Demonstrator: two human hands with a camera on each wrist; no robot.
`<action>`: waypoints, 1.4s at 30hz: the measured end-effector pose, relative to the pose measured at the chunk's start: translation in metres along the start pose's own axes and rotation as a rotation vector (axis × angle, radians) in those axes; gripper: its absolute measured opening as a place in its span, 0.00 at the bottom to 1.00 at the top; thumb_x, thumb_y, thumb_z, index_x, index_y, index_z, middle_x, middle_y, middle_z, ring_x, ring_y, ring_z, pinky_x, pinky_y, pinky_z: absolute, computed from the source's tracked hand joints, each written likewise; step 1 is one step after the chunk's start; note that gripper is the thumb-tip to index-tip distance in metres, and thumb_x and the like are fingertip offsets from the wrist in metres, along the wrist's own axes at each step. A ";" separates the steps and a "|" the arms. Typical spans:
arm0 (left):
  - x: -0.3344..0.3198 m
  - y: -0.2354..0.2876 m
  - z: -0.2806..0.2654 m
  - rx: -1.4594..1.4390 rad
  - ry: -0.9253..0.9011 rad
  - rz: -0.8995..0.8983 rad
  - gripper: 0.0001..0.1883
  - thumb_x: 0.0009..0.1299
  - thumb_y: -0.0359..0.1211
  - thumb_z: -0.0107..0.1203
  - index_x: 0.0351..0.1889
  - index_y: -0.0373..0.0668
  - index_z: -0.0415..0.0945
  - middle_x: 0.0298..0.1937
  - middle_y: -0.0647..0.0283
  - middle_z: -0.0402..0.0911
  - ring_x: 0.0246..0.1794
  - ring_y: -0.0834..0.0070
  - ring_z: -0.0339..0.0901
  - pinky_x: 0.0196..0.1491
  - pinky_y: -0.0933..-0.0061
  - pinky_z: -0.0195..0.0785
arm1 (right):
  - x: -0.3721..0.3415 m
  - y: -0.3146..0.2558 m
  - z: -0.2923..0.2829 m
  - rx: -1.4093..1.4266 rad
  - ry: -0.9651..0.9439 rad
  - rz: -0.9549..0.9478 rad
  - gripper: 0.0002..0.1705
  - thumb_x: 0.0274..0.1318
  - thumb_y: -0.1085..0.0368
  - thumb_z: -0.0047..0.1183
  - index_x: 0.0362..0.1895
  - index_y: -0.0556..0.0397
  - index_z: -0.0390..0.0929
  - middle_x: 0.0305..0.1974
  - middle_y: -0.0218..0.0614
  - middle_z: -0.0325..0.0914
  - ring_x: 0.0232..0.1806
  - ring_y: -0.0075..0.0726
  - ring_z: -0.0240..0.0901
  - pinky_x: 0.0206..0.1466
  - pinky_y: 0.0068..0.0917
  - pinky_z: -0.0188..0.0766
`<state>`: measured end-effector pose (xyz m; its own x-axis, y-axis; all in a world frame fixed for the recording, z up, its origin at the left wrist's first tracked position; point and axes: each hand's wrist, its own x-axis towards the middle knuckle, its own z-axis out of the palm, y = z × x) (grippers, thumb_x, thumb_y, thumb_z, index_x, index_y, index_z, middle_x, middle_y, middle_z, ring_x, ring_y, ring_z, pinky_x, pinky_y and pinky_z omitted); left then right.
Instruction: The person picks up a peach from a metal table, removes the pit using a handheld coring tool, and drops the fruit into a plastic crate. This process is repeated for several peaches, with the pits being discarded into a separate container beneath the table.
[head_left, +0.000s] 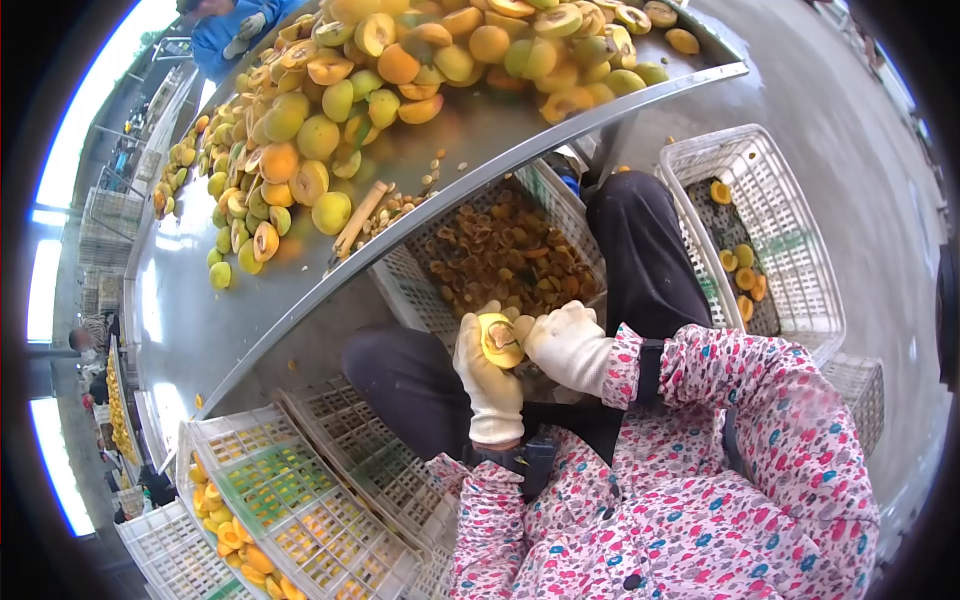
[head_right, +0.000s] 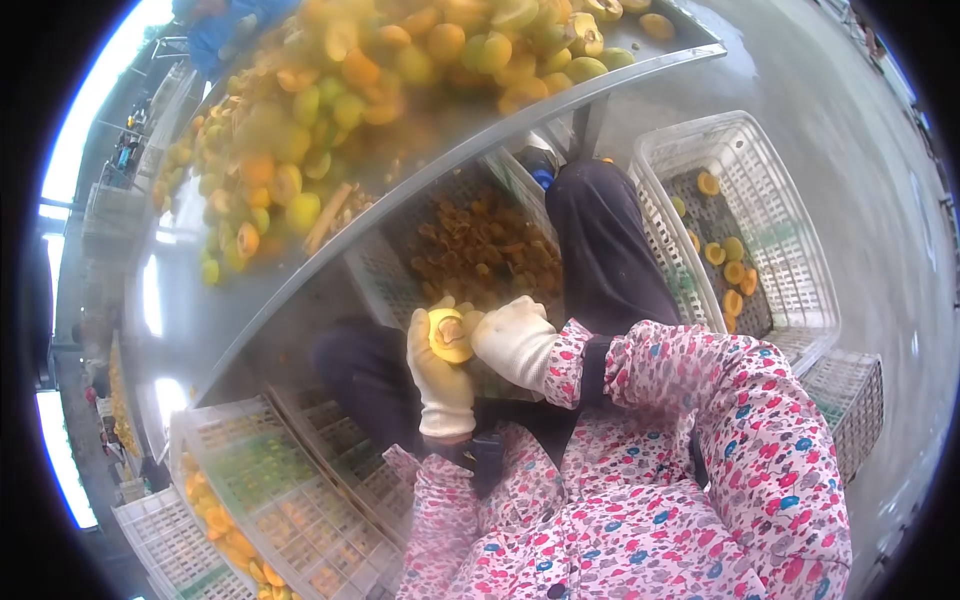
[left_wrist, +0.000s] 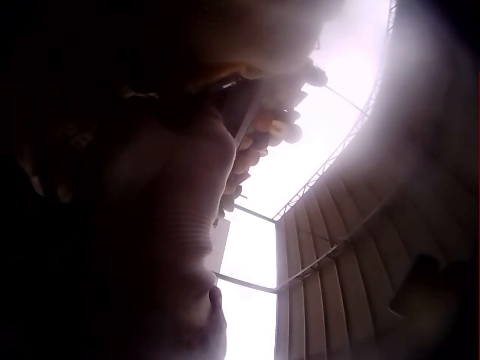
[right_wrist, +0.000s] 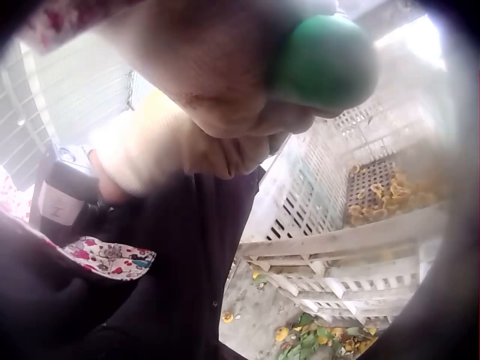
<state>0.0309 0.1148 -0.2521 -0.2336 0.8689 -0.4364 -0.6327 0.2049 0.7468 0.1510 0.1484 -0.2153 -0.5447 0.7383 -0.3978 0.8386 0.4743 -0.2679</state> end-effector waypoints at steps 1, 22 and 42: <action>0.000 0.001 0.000 -0.001 0.006 -0.006 0.23 0.74 0.44 0.42 0.50 0.31 0.72 0.44 0.52 0.79 0.42 0.63 0.79 0.48 0.66 0.74 | -0.003 -0.003 -0.013 -0.011 -0.080 -0.007 0.18 0.47 0.63 0.60 0.44 0.53 0.76 0.32 0.36 0.82 0.33 0.40 0.82 0.31 0.40 0.73; 0.005 0.011 0.004 0.215 -0.062 -0.342 0.18 0.70 0.38 0.48 0.39 0.28 0.77 0.31 0.55 0.80 0.29 0.71 0.78 0.34 0.75 0.72 | -0.027 0.006 0.005 0.441 -0.199 0.078 0.12 0.50 0.65 0.54 0.36 0.60 0.79 0.30 0.45 0.81 0.28 0.40 0.81 0.29 0.35 0.75; -0.005 0.022 0.016 0.244 -0.409 0.052 0.23 0.71 0.41 0.50 0.50 0.27 0.73 0.41 0.49 0.82 0.36 0.71 0.80 0.43 0.75 0.74 | -0.033 0.023 -0.047 1.339 -0.642 0.169 0.06 0.46 0.67 0.56 0.27 0.57 0.75 0.19 0.31 0.74 0.18 0.29 0.72 0.19 0.25 0.68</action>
<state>0.0301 0.1218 -0.2259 0.0804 0.9767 -0.1988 -0.4245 0.2140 0.8798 0.1886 0.1578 -0.1675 -0.6537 0.2386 -0.7182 0.4538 -0.6358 -0.6243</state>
